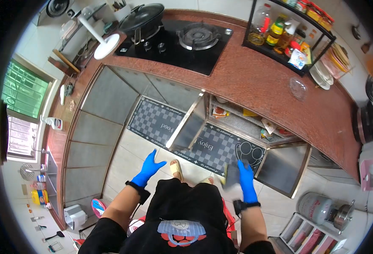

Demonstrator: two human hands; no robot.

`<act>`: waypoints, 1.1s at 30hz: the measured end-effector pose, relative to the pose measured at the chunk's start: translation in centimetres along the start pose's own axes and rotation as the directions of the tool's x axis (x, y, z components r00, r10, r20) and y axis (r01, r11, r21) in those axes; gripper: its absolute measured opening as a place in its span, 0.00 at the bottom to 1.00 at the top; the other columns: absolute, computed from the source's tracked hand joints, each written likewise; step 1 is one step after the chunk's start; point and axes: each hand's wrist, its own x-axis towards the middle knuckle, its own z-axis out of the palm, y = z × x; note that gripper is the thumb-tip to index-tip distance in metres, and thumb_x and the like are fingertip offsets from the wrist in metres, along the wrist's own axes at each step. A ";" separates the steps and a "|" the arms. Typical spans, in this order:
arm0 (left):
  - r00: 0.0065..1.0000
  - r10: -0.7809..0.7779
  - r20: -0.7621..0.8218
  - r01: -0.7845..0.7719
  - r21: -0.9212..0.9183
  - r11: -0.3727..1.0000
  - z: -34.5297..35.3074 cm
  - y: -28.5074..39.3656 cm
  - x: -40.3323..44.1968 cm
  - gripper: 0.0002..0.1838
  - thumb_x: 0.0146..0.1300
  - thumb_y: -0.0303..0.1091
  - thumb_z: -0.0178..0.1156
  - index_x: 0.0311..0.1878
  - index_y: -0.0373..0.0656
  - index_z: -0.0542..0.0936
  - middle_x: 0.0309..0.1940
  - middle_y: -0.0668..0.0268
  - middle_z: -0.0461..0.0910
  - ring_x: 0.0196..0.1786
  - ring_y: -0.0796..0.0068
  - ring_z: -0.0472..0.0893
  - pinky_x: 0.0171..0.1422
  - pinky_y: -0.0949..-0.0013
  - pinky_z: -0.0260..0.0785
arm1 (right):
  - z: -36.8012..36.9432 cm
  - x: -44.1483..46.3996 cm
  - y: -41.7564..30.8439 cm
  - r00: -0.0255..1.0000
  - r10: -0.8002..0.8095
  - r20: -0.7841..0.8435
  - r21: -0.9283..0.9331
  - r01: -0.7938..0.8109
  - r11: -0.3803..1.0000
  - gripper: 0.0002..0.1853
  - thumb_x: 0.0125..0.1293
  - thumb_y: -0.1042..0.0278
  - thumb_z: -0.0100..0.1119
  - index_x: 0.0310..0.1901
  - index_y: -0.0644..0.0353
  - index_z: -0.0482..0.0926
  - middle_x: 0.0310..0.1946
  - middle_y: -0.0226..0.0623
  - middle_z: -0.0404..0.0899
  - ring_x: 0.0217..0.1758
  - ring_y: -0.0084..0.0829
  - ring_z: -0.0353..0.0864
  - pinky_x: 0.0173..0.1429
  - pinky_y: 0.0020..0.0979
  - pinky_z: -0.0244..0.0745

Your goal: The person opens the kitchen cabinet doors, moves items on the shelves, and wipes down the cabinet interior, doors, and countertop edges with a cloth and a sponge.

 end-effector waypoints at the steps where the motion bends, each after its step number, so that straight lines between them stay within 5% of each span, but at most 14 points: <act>1: 1.000 0.009 -0.008 -0.009 -0.024 1.000 -0.1 1.7 0.9 0.49 0.47 0.51 0.69 0.67 0.35 0.57 0.61 0.43 0.64 0.64 0.50 0.65 0.65 0.59 0.60 | 4.8 0.6 -4.4 0.993 -0.113 -0.041 0.071 0.116 0.991 0.20 0.62 0.60 0.59 0.51 0.66 0.74 0.45 0.36 0.77 0.47 0.26 0.74 0.54 0.28 0.67; 4: 0.986 0.131 -0.102 -0.137 -0.054 0.989 2.2 3.2 4.9 0.50 0.47 0.51 0.68 0.68 0.35 0.56 0.61 0.43 0.65 0.63 0.50 0.66 0.65 0.58 0.60 | 15.8 3.8 -11.9 0.959 -0.274 -0.070 0.260 0.282 0.923 0.17 0.58 0.65 0.63 0.47 0.62 0.75 0.42 0.37 0.76 0.47 0.29 0.73 0.54 0.30 0.67; 5: 0.972 0.183 -0.144 -0.193 -0.054 0.980 3.1 3.2 6.2 0.49 0.48 0.50 0.68 0.68 0.36 0.55 0.60 0.44 0.65 0.62 0.50 0.67 0.64 0.58 0.62 | 18.8 5.7 -12.1 0.734 -0.668 -0.123 -0.169 0.648 0.743 0.17 0.56 0.69 0.64 0.47 0.61 0.73 0.43 0.39 0.74 0.47 0.33 0.73 0.55 0.32 0.68; 7: 0.999 0.030 0.024 -0.027 -0.119 0.992 2.6 5.0 7.7 0.44 0.49 0.49 0.66 0.66 0.37 0.59 0.55 0.44 0.70 0.57 0.49 0.72 0.59 0.57 0.66 | 24.0 6.3 -14.7 0.547 -0.829 0.114 -0.341 0.805 0.485 0.19 0.53 0.72 0.64 0.46 0.62 0.72 0.46 0.42 0.71 0.50 0.38 0.71 0.55 0.35 0.68; 12: 0.951 -0.076 0.298 0.084 -0.011 0.996 5.8 0.4 10.6 0.27 0.56 0.45 0.58 0.57 0.42 0.72 0.43 0.49 0.79 0.44 0.51 0.79 0.48 0.54 0.71 | 29.2 2.3 -6.3 0.439 -0.654 0.616 -0.535 0.842 0.061 0.19 0.59 0.62 0.54 0.53 0.46 0.75 0.55 0.30 0.70 0.51 0.40 0.69 0.54 0.45 0.68; 16: 0.974 -0.068 0.214 0.108 -0.181 0.978 4.4 2.3 9.6 0.27 0.57 0.43 0.57 0.61 0.50 0.69 0.42 0.49 0.79 0.43 0.49 0.79 0.46 0.54 0.71 | 27.5 6.1 -9.0 0.654 -0.489 0.577 -0.733 0.679 0.043 0.23 0.60 0.63 0.51 0.59 0.48 0.70 0.57 0.33 0.70 0.57 0.43 0.69 0.54 0.42 0.69; 18: 0.963 -0.057 0.262 0.107 -0.183 0.977 3.4 2.4 9.7 0.28 0.58 0.41 0.56 0.63 0.50 0.67 0.42 0.47 0.78 0.43 0.48 0.78 0.46 0.54 0.71 | 26.9 12.3 -12.3 0.757 -0.564 0.330 -0.628 0.622 0.468 0.22 0.64 0.64 0.47 0.61 0.49 0.68 0.63 0.35 0.65 0.60 0.43 0.68 0.55 0.40 0.69; 20: 0.954 -0.070 0.291 0.123 -0.168 0.978 2.8 2.4 10.0 0.28 0.58 0.41 0.56 0.63 0.51 0.67 0.41 0.47 0.78 0.43 0.47 0.78 0.46 0.53 0.71 | 25.5 17.7 -15.0 0.696 -0.630 0.343 -0.773 0.591 0.231 0.22 0.63 0.68 0.48 0.60 0.51 0.68 0.58 0.41 0.70 0.52 0.43 0.75 0.50 0.37 0.73; 23: 0.961 -0.044 0.274 0.091 -0.160 0.983 3.1 2.2 10.2 0.28 0.59 0.41 0.55 0.64 0.52 0.65 0.39 0.47 0.78 0.42 0.46 0.78 0.45 0.52 0.71 | 26.4 16.3 -13.2 0.562 -0.779 0.276 -0.674 0.692 0.261 0.21 0.65 0.66 0.49 0.60 0.54 0.68 0.52 0.41 0.75 0.51 0.40 0.76 0.50 0.36 0.73; 25: 0.937 -0.051 0.347 0.113 -0.161 0.980 2.5 2.6 10.4 0.28 0.59 0.41 0.55 0.64 0.52 0.65 0.39 0.46 0.78 0.42 0.45 0.78 0.45 0.52 0.71 | 29.6 10.9 -8.5 0.966 -0.216 0.141 0.085 0.206 0.975 0.23 0.64 0.69 0.49 0.62 0.59 0.66 0.58 0.41 0.69 0.62 0.39 0.66 0.61 0.37 0.64; 26: 0.924 -0.048 0.379 0.113 -0.152 0.982 2.4 2.5 10.6 0.28 0.59 0.40 0.55 0.64 0.52 0.64 0.40 0.46 0.78 0.43 0.45 0.78 0.46 0.52 0.71 | 30.8 7.7 -5.7 0.950 0.097 0.297 0.470 -0.234 0.851 0.24 0.64 0.70 0.49 0.62 0.62 0.65 0.62 0.41 0.65 0.67 0.38 0.61 0.67 0.38 0.59; 27: 0.911 -0.053 0.408 0.121 -0.143 0.982 2.4 2.5 10.6 0.28 0.58 0.40 0.55 0.64 0.52 0.64 0.41 0.46 0.78 0.43 0.45 0.78 0.46 0.52 0.70 | 30.6 5.3 -5.6 0.877 -0.237 0.418 -0.140 0.320 0.937 0.21 0.64 0.71 0.50 0.59 0.60 0.69 0.60 0.40 0.68 0.64 0.37 0.65 0.66 0.36 0.61; 28: 0.908 -0.057 0.415 0.129 -0.148 0.981 2.6 2.5 10.7 0.28 0.59 0.40 0.55 0.64 0.52 0.64 0.41 0.46 0.77 0.43 0.45 0.78 0.46 0.51 0.70 | 30.3 2.9 -5.7 0.688 -0.540 0.485 -0.599 0.711 0.368 0.18 0.63 0.71 0.50 0.56 0.57 0.73 0.59 0.39 0.70 0.61 0.37 0.69 0.64 0.35 0.63; 33: 0.940 0.011 0.340 0.083 -0.259 0.962 2.3 1.7 10.8 0.28 0.60 0.35 0.53 0.65 0.48 0.63 0.41 0.45 0.77 0.44 0.44 0.77 0.46 0.53 0.71 | 28.2 14.4 -10.9 0.798 -0.519 0.305 -0.269 0.595 0.757 0.17 0.65 0.71 0.47 0.55 0.55 0.74 0.53 0.41 0.74 0.56 0.40 0.73 0.61 0.32 0.66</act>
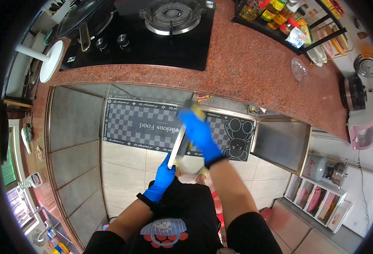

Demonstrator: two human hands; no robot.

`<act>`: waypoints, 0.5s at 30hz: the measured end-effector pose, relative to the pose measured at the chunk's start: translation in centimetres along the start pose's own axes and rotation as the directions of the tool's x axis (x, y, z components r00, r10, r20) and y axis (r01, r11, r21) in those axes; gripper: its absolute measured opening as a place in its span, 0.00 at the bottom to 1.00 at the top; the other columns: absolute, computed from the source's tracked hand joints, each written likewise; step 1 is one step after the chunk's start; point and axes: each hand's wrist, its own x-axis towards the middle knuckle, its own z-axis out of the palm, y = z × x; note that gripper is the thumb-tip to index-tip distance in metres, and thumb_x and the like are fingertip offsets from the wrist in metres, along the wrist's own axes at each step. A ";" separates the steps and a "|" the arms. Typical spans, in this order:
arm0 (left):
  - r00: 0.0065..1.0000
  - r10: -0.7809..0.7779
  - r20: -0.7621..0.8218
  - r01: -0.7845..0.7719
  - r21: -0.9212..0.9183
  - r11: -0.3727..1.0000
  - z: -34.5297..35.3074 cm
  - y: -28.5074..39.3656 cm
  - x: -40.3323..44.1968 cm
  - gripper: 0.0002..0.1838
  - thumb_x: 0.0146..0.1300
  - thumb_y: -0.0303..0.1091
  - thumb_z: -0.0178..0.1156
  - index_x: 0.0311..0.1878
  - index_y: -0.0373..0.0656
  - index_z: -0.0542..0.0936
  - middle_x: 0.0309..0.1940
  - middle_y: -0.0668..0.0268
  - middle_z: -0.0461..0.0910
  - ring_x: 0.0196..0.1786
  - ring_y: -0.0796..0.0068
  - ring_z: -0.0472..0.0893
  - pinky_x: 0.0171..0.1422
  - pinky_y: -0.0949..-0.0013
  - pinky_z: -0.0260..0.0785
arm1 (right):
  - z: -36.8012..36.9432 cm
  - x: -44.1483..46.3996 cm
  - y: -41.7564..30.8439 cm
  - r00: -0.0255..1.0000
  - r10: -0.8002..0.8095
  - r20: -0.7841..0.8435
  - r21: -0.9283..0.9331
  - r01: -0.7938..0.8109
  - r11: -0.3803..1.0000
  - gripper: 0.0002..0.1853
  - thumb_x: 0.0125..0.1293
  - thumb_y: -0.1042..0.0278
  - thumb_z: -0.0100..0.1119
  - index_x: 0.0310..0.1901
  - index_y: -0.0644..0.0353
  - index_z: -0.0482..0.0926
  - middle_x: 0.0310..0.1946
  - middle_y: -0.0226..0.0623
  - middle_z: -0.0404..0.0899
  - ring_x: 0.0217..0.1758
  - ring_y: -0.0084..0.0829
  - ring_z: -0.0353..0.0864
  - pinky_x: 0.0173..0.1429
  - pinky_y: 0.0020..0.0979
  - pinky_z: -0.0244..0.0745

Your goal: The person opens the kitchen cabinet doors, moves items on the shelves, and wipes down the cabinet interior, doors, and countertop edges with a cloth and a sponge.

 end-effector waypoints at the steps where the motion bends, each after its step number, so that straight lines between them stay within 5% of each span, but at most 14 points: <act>1: 1.000 0.009 -0.001 -0.009 -0.013 1.000 -0.4 -0.3 0.0 0.28 0.60 0.33 0.53 0.65 0.48 0.63 0.41 0.45 0.77 0.44 0.44 0.77 0.47 0.53 0.71 | -1.6 3.1 0.0 0.983 -0.115 -0.143 -0.063 0.107 0.992 0.16 0.65 0.71 0.46 0.54 0.56 0.74 0.53 0.41 0.74 0.56 0.38 0.73 0.60 0.31 0.67; 3: 0.996 0.052 0.075 -0.047 -0.066 0.997 -1.4 -0.7 0.2 0.33 0.58 0.30 0.56 0.67 0.43 0.59 0.51 0.46 0.73 0.53 0.47 0.74 0.53 0.59 0.69 | -4.0 5.6 -1.9 0.998 0.036 0.054 -0.510 -0.003 0.860 0.17 0.66 0.73 0.44 0.55 0.60 0.72 0.55 0.41 0.73 0.58 0.37 0.72 0.61 0.32 0.67; 6: 0.964 0.202 0.175 -0.169 -0.189 0.967 -1.8 -0.9 -0.1 0.39 0.54 0.29 0.61 0.69 0.41 0.54 0.63 0.49 0.63 0.63 0.50 0.66 0.60 0.63 0.66 | -1.2 3.3 -0.5 0.972 -0.196 -0.128 -0.329 0.145 0.933 0.17 0.67 0.71 0.45 0.57 0.58 0.71 0.57 0.40 0.72 0.59 0.35 0.72 0.61 0.34 0.67; 7: 0.965 0.213 0.154 -0.191 -0.145 0.971 -1.8 -1.2 -0.4 0.38 0.54 0.30 0.61 0.68 0.41 0.55 0.62 0.48 0.65 0.62 0.50 0.67 0.59 0.62 0.66 | 1.3 0.4 0.3 0.987 -0.057 -0.153 0.042 0.065 0.997 0.18 0.66 0.71 0.45 0.58 0.56 0.70 0.57 0.40 0.71 0.59 0.37 0.71 0.60 0.35 0.67; 8: 0.962 0.235 0.135 -0.223 -0.101 0.970 -1.7 -1.3 -0.5 0.37 0.54 0.30 0.60 0.68 0.41 0.56 0.61 0.48 0.66 0.61 0.50 0.69 0.59 0.62 0.66 | 4.6 -3.9 1.1 0.988 0.074 -0.136 0.403 -0.013 0.915 0.18 0.66 0.71 0.46 0.58 0.54 0.70 0.58 0.40 0.70 0.59 0.39 0.71 0.59 0.36 0.68; 9: 0.957 0.267 0.110 -0.261 -0.066 0.963 -1.7 -0.9 -0.1 0.36 0.55 0.31 0.60 0.67 0.42 0.57 0.59 0.47 0.67 0.59 0.50 0.70 0.59 0.61 0.67 | 5.4 -7.0 -0.8 0.999 0.030 -0.042 0.191 -0.021 0.981 0.19 0.65 0.71 0.47 0.58 0.53 0.70 0.57 0.40 0.71 0.59 0.38 0.71 0.60 0.36 0.68; 10: 0.972 0.046 0.229 -0.048 0.004 0.999 -2.4 0.5 -0.1 0.32 0.55 0.33 0.59 0.64 0.43 0.61 0.56 0.48 0.70 0.56 0.50 0.73 0.57 0.59 0.68 | 6.2 -10.2 -2.9 0.998 -0.015 0.054 -0.041 0.018 0.999 0.19 0.64 0.72 0.48 0.58 0.53 0.70 0.57 0.40 0.71 0.59 0.37 0.72 0.61 0.36 0.68; 12: 0.938 0.145 0.315 -0.214 0.198 0.957 -0.3 -3.6 1.2 0.30 0.56 0.33 0.58 0.63 0.44 0.63 0.53 0.48 0.72 0.53 0.49 0.74 0.54 0.57 0.69 | 6.8 -13.5 -4.6 0.980 -0.122 0.160 -0.407 0.178 0.896 0.19 0.63 0.71 0.51 0.57 0.52 0.72 0.55 0.39 0.73 0.56 0.40 0.73 0.61 0.36 0.68; 13: 0.913 0.179 0.368 -0.296 0.292 0.909 0.4 -5.3 1.3 0.28 0.56 0.34 0.57 0.62 0.44 0.64 0.51 0.49 0.73 0.51 0.49 0.75 0.52 0.56 0.70 | 6.3 -12.8 -3.8 0.984 -0.077 0.163 -0.375 0.134 0.917 0.19 0.64 0.70 0.50 0.57 0.52 0.72 0.55 0.39 0.73 0.57 0.40 0.73 0.61 0.36 0.68; 15: 0.919 0.394 -0.024 -0.390 0.093 0.916 0.4 -3.5 0.3 0.30 0.57 0.34 0.54 0.65 0.47 0.62 0.50 0.49 0.74 0.46 0.47 0.77 0.47 0.54 0.71 | 3.7 -7.9 -1.0 0.985 0.012 0.169 -0.308 0.041 0.951 0.18 0.65 0.67 0.47 0.57 0.51 0.72 0.55 0.38 0.73 0.57 0.39 0.72 0.60 0.35 0.68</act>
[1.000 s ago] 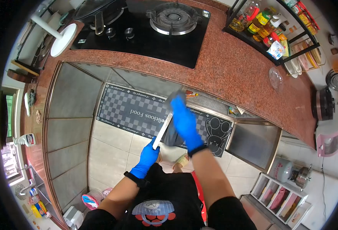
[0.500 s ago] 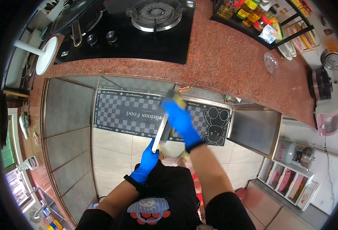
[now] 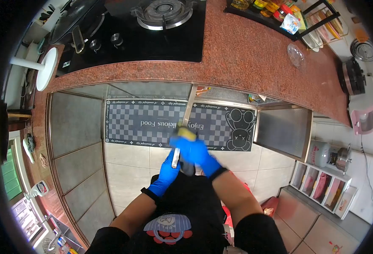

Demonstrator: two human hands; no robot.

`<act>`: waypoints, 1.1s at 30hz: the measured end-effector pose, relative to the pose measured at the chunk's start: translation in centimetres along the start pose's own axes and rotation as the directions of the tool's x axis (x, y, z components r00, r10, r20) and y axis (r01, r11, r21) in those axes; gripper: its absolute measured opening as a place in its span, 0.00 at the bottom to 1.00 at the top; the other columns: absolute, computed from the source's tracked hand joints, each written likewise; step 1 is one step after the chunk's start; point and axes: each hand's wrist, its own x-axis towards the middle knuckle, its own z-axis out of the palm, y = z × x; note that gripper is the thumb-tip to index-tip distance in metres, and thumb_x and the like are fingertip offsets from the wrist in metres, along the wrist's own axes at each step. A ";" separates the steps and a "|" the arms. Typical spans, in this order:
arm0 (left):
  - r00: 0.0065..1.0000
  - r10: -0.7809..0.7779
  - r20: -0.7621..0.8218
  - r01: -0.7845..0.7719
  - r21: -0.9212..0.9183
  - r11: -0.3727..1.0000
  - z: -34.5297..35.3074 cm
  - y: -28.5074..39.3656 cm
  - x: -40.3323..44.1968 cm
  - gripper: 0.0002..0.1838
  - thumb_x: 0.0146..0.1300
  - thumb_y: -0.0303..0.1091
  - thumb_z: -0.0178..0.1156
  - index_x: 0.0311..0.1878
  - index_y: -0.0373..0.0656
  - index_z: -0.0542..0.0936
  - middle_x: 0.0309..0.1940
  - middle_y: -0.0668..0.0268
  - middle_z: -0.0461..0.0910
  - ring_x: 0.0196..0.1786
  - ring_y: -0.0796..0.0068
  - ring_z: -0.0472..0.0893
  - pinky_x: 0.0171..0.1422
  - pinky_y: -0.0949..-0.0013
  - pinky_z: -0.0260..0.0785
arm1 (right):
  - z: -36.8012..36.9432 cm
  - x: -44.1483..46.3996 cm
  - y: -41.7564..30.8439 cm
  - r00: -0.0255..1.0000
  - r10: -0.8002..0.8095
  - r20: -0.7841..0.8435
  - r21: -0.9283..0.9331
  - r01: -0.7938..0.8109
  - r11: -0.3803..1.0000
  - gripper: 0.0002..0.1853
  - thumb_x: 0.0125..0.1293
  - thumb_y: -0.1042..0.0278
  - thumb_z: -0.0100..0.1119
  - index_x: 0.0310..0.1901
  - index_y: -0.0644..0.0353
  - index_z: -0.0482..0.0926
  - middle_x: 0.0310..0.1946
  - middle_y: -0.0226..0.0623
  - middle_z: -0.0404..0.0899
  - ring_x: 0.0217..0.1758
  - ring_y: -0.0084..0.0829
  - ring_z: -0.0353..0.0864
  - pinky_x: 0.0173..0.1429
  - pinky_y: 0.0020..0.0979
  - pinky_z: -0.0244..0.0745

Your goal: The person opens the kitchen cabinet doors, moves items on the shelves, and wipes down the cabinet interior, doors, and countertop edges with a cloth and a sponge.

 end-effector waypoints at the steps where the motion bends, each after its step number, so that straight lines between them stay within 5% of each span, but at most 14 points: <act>1: 0.998 -0.062 0.027 0.063 -0.012 0.998 -0.5 0.8 0.3 0.31 0.57 0.35 0.54 0.65 0.47 0.61 0.50 0.49 0.74 0.46 0.46 0.77 0.47 0.54 0.71 | -1.6 2.9 1.9 0.999 0.032 0.021 0.043 -0.033 0.999 0.18 0.66 0.66 0.46 0.57 0.50 0.72 0.55 0.38 0.73 0.58 0.39 0.72 0.60 0.35 0.68; 7: 0.985 -0.148 0.088 0.139 0.102 0.985 -2.1 1.3 0.8 0.30 0.57 0.35 0.55 0.65 0.47 0.62 0.50 0.49 0.74 0.44 0.47 0.78 0.47 0.54 0.72 | -5.7 9.2 1.8 0.932 -0.076 -0.355 -0.049 0.062 0.997 0.19 0.67 0.70 0.43 0.60 0.52 0.69 0.63 0.38 0.65 0.63 0.38 0.67 0.63 0.33 0.65; 8: 0.982 -0.158 0.099 0.147 0.115 0.982 -2.4 1.2 0.8 0.30 0.57 0.36 0.55 0.64 0.46 0.63 0.49 0.49 0.74 0.43 0.47 0.78 0.47 0.54 0.72 | -2.3 6.1 1.0 0.968 0.145 -0.206 0.657 0.028 0.753 0.19 0.67 0.71 0.44 0.60 0.57 0.68 0.64 0.41 0.63 0.63 0.39 0.66 0.65 0.33 0.63; 11: 0.981 -0.014 0.194 -0.010 0.126 0.992 -1.5 -1.4 1.6 0.22 0.57 0.37 0.55 0.57 0.46 0.71 0.47 0.54 0.77 0.46 0.54 0.78 0.49 0.60 0.72 | 7.4 -5.6 -3.7 0.967 0.245 -0.065 0.750 -0.114 0.651 0.21 0.64 0.70 0.49 0.60 0.56 0.69 0.60 0.41 0.68 0.63 0.41 0.67 0.64 0.35 0.63; 12: 0.972 0.076 0.223 -0.108 0.134 0.985 -0.8 -2.5 1.5 0.20 0.58 0.38 0.54 0.54 0.46 0.73 0.45 0.56 0.78 0.47 0.56 0.78 0.49 0.61 0.71 | 7.6 -7.9 -5.1 0.992 0.012 -0.126 0.166 0.009 0.986 0.20 0.65 0.66 0.52 0.60 0.51 0.70 0.59 0.37 0.70 0.61 0.40 0.69 0.63 0.34 0.65; 13: 0.989 -0.107 0.103 0.122 -0.157 0.980 -1.7 -0.2 0.5 0.15 0.59 0.40 0.52 0.46 0.44 0.75 0.44 0.58 0.79 0.47 0.58 0.78 0.50 0.62 0.71 | 6.1 -7.2 -5.5 0.994 -0.075 -0.075 0.091 0.082 0.992 0.19 0.63 0.68 0.52 0.58 0.53 0.72 0.56 0.38 0.72 0.61 0.43 0.69 0.64 0.36 0.64; 15: 0.972 -0.099 0.213 0.063 0.169 0.984 -1.5 -2.8 -0.3 0.24 0.56 0.36 0.56 0.58 0.42 0.69 0.48 0.54 0.76 0.52 0.59 0.76 0.62 0.57 0.62 | 2.1 -3.3 -5.2 0.954 -0.291 -0.068 -0.123 0.281 0.952 0.18 0.63 0.69 0.53 0.55 0.52 0.74 0.54 0.37 0.74 0.60 0.43 0.70 0.64 0.36 0.65; 16: 0.978 -0.090 0.187 0.049 0.213 0.976 -2.5 -1.7 0.2 0.27 0.57 0.36 0.56 0.61 0.42 0.66 0.48 0.54 0.77 0.52 0.59 0.76 0.64 0.55 0.60 | 3.7 -1.4 -2.5 0.979 0.189 0.075 0.493 -0.201 0.847 0.17 0.65 0.67 0.50 0.55 0.48 0.74 0.56 0.35 0.73 0.61 0.39 0.70 0.63 0.34 0.65; 20: 0.983 -0.126 0.135 0.087 0.261 0.961 -4.3 -2.0 0.6 0.39 0.55 0.36 0.58 0.70 0.45 0.53 0.45 0.55 0.78 0.49 0.59 0.77 0.68 0.51 0.52 | -4.7 9.3 0.2 0.939 0.073 -0.337 0.012 -0.073 0.997 0.17 0.69 0.68 0.42 0.59 0.52 0.71 0.56 0.35 0.74 0.57 0.37 0.74 0.59 0.33 0.69; 22: 0.975 -0.161 0.153 0.115 0.272 0.955 -4.8 -1.8 0.9 0.40 0.55 0.37 0.58 0.70 0.45 0.52 0.44 0.55 0.78 0.49 0.59 0.77 0.68 0.50 0.52 | -1.5 7.4 0.0 0.927 0.298 -0.227 0.596 -0.110 0.796 0.16 0.69 0.60 0.47 0.53 0.57 0.74 0.48 0.31 0.76 0.46 0.28 0.76 0.51 0.29 0.72; 24: 0.973 -0.163 0.166 0.125 0.222 0.967 -4.8 -1.9 1.1 0.34 0.57 0.39 0.56 0.67 0.44 0.58 0.44 0.55 0.78 0.49 0.59 0.77 0.68 0.51 0.52 | 2.3 3.2 -4.6 0.822 0.562 0.092 0.950 -0.242 0.198 0.18 0.68 0.56 0.49 0.51 0.60 0.76 0.48 0.29 0.74 0.42 0.24 0.76 0.49 0.29 0.73; 28: 0.972 -0.106 0.208 0.080 0.132 0.988 -4.0 -2.1 1.3 0.30 0.59 0.41 0.54 0.64 0.42 0.63 0.45 0.54 0.78 0.50 0.59 0.76 0.69 0.53 0.52 | 3.9 -1.7 -8.6 0.985 0.107 -0.137 0.373 -0.049 0.926 0.21 0.65 0.55 0.53 0.55 0.57 0.71 0.48 0.38 0.74 0.43 0.33 0.78 0.50 0.31 0.73; 32: 0.987 -0.016 0.159 -0.032 0.292 0.956 -3.5 -2.2 0.7 0.38 0.55 0.40 0.58 0.68 0.41 0.57 0.44 0.55 0.78 0.48 0.60 0.77 0.69 0.52 0.51 | -3.6 6.2 -1.9 0.952 0.302 0.046 -0.201 -0.287 0.937 0.22 0.64 0.59 0.50 0.61 0.41 0.68 0.46 0.43 0.78 0.39 0.44 0.80 0.47 0.36 0.76; 33: 0.983 -0.041 0.181 -0.015 0.296 0.955 -3.9 -1.9 0.8 0.39 0.54 0.40 0.58 0.68 0.41 0.56 0.44 0.55 0.78 0.48 0.60 0.77 0.69 0.51 0.51 | -5.4 8.8 -0.2 0.959 0.157 -0.234 0.002 -0.161 0.987 0.20 0.65 0.61 0.48 0.60 0.42 0.69 0.46 0.42 0.78 0.42 0.42 0.80 0.49 0.37 0.75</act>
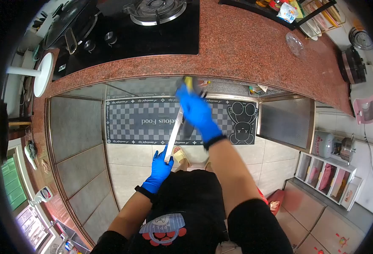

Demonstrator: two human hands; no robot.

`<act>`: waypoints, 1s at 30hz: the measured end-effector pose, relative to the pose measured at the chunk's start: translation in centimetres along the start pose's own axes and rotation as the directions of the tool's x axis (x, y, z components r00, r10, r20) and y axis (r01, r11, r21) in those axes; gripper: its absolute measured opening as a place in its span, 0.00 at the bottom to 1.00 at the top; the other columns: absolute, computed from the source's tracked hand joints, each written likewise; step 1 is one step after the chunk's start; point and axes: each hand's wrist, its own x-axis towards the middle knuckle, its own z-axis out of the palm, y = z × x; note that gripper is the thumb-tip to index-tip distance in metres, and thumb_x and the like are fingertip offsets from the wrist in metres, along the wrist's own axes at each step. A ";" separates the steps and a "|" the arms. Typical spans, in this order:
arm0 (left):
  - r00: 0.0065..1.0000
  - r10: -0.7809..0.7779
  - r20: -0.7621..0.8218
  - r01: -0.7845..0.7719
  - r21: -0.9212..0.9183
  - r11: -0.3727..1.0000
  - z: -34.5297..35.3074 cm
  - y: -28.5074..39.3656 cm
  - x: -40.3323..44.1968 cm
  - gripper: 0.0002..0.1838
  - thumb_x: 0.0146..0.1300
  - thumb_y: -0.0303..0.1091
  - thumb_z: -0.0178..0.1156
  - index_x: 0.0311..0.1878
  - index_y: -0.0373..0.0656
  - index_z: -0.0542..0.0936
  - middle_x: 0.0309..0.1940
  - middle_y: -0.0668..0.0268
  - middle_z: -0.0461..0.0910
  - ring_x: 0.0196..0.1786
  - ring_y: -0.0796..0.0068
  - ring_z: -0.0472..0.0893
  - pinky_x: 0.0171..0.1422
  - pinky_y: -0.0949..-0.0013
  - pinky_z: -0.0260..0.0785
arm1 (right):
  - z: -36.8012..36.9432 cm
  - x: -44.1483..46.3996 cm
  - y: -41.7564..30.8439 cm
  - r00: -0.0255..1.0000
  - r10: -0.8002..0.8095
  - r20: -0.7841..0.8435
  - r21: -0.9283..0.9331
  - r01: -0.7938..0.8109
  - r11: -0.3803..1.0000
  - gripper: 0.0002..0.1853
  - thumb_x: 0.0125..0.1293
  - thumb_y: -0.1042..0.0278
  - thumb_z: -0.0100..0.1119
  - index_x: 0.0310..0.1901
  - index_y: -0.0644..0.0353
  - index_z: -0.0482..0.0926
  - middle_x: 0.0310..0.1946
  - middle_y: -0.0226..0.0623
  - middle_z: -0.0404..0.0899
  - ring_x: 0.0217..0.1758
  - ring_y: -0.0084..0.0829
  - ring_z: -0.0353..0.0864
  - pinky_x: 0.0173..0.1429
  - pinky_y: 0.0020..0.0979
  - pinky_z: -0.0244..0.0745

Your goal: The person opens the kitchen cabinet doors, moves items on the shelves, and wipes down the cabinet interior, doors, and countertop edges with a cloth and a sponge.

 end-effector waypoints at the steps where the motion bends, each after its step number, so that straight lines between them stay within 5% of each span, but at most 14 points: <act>1: 0.999 -0.019 0.028 0.019 0.005 1.000 -0.6 0.2 0.1 0.40 0.54 0.39 0.59 0.69 0.41 0.55 0.43 0.55 0.78 0.49 0.59 0.77 0.69 0.51 0.51 | -1.7 2.9 1.3 0.990 -0.140 -0.003 -0.053 0.139 0.989 0.19 0.65 0.64 0.47 0.58 0.47 0.71 0.49 0.43 0.76 0.46 0.43 0.78 0.52 0.37 0.73; 5: 1.000 0.000 -0.006 0.000 -0.019 1.000 -0.8 -0.6 0.1 0.38 0.55 0.39 0.58 0.68 0.41 0.57 0.44 0.55 0.78 0.50 0.61 0.77 0.69 0.51 0.50 | 0.6 2.6 3.1 0.920 -0.342 -0.191 -0.070 0.335 0.940 0.19 0.64 0.69 0.47 0.57 0.55 0.72 0.56 0.44 0.71 0.56 0.44 0.72 0.59 0.35 0.68; 6: 0.999 0.009 -0.031 -0.009 -0.023 1.000 -0.4 -0.8 0.1 0.37 0.55 0.39 0.58 0.67 0.42 0.58 0.45 0.55 0.78 0.51 0.61 0.77 0.69 0.51 0.50 | 3.0 -0.2 2.6 0.941 -0.277 -0.196 0.322 0.329 0.888 0.19 0.64 0.69 0.48 0.57 0.59 0.71 0.59 0.43 0.69 0.60 0.41 0.69 0.61 0.34 0.65; 8: 1.000 -0.018 0.021 0.016 0.060 0.998 -0.4 -0.9 0.0 0.32 0.58 0.41 0.55 0.66 0.44 0.61 0.48 0.57 0.77 0.53 0.62 0.75 0.69 0.52 0.51 | 7.1 -8.2 -0.4 0.933 0.180 0.311 0.825 -0.359 0.436 0.21 0.65 0.71 0.49 0.61 0.57 0.68 0.62 0.40 0.67 0.60 0.36 0.69 0.62 0.32 0.65; 10: 0.995 -0.074 0.061 0.075 -0.003 0.997 0.7 -1.6 -0.1 0.27 0.62 0.42 0.49 0.64 0.46 0.64 0.53 0.60 0.75 0.57 0.64 0.73 0.69 0.53 0.51 | 8.1 -13.6 -2.2 0.954 -0.222 0.201 0.425 0.120 0.897 0.25 0.54 0.73 0.54 0.57 0.53 0.71 0.58 0.40 0.69 0.57 0.41 0.70 0.61 0.36 0.66; 11: 0.995 -0.044 0.091 0.047 -0.026 0.999 0.8 -1.3 -0.2 0.23 0.64 0.43 0.45 0.62 0.48 0.66 0.56 0.62 0.73 0.60 0.64 0.70 0.70 0.55 0.51 | 8.6 -16.3 -3.0 0.902 -0.410 0.133 0.176 0.385 0.906 0.27 0.48 0.74 0.56 0.55 0.51 0.73 0.56 0.41 0.70 0.56 0.44 0.71 0.61 0.37 0.66; 14: 0.966 0.035 0.257 -0.026 -0.041 0.999 0.7 -0.5 -0.9 0.21 0.65 0.45 0.44 0.59 0.49 0.69 0.59 0.62 0.71 0.63 0.63 0.68 0.70 0.55 0.52 | 6.1 -17.2 -2.4 0.902 -0.366 0.229 0.475 0.224 0.851 0.21 0.56 0.73 0.51 0.54 0.48 0.74 0.55 0.39 0.69 0.53 0.43 0.72 0.58 0.38 0.68; 15: 0.984 0.029 0.173 0.078 -0.576 0.813 1.5 0.3 -0.9 0.21 0.62 0.48 0.49 0.55 0.48 0.73 0.55 0.59 0.74 0.58 0.59 0.72 0.68 0.54 0.53 | 4.4 -17.5 -0.8 0.904 -0.356 0.238 0.534 0.185 0.825 0.20 0.59 0.72 0.49 0.54 0.47 0.74 0.54 0.39 0.69 0.53 0.43 0.72 0.57 0.38 0.69; 16: 0.968 0.092 0.235 -0.032 -0.249 0.968 1.7 0.5 -0.3 0.20 0.59 0.47 0.54 0.51 0.46 0.75 0.48 0.56 0.78 0.51 0.53 0.76 0.63 0.54 0.59 | -0.7 -17.2 -1.8 0.843 -0.392 0.369 0.310 0.286 0.907 0.20 0.59 0.76 0.47 0.54 0.50 0.74 0.53 0.41 0.68 0.53 0.43 0.72 0.57 0.37 0.70; 20: 0.976 -0.200 -0.086 0.161 -0.334 0.929 5.3 1.5 -1.5 0.15 0.59 0.36 0.58 0.42 0.33 0.75 0.34 0.53 0.78 0.39 0.61 0.78 0.44 0.61 0.69 | -11.7 -23.2 5.7 0.991 0.099 0.087 0.360 -0.124 0.925 0.16 0.65 0.68 0.49 0.55 0.55 0.72 0.49 0.44 0.74 0.49 0.43 0.76 0.53 0.34 0.72; 24: 0.859 -0.500 -0.105 0.469 -0.230 0.853 4.8 2.4 -1.9 0.19 0.63 0.41 0.57 0.42 0.30 0.76 0.36 0.56 0.80 0.40 0.66 0.78 0.46 0.64 0.69 | -27.9 -27.9 14.0 0.792 0.502 -0.346 0.432 -0.340 0.835 0.15 0.64 0.73 0.54 0.53 0.62 0.72 0.47 0.39 0.77 0.49 0.33 0.76 0.55 0.32 0.69; 25: 0.754 -0.653 -0.076 0.645 -0.103 0.757 4.3 4.0 -1.7 0.20 0.64 0.42 0.56 0.43 0.29 0.76 0.38 0.56 0.80 0.41 0.66 0.78 0.48 0.65 0.69 | -31.4 -28.1 17.0 0.719 0.482 -0.500 0.395 -0.306 0.866 0.16 0.64 0.72 0.54 0.53 0.64 0.72 0.50 0.41 0.75 0.53 0.33 0.75 0.57 0.31 0.68; 28: 0.790 -0.513 -0.336 0.364 -0.415 0.834 8.0 -3.3 -4.5 0.30 0.63 0.43 0.57 0.60 0.31 0.66 0.41 0.54 0.80 0.42 0.67 0.78 0.51 0.66 0.68 | -40.4 -26.9 26.1 0.651 0.343 -0.678 0.109 -0.372 0.922 0.21 0.64 0.68 0.53 0.59 0.64 0.68 0.57 0.50 0.70 0.58 0.41 0.72 0.59 0.34 0.67; 30: 0.681 -0.682 -0.267 0.609 -0.309 0.730 9.8 -5.6 -7.1 0.33 0.63 0.42 0.57 0.65 0.33 0.60 0.43 0.54 0.80 0.45 0.68 0.77 0.52 0.67 0.68 | -41.0 -28.1 34.2 0.661 0.352 -0.663 -0.090 -0.537 0.839 0.25 0.62 0.63 0.56 0.61 0.59 0.66 0.56 0.49 0.71 0.58 0.48 0.71 0.62 0.40 0.64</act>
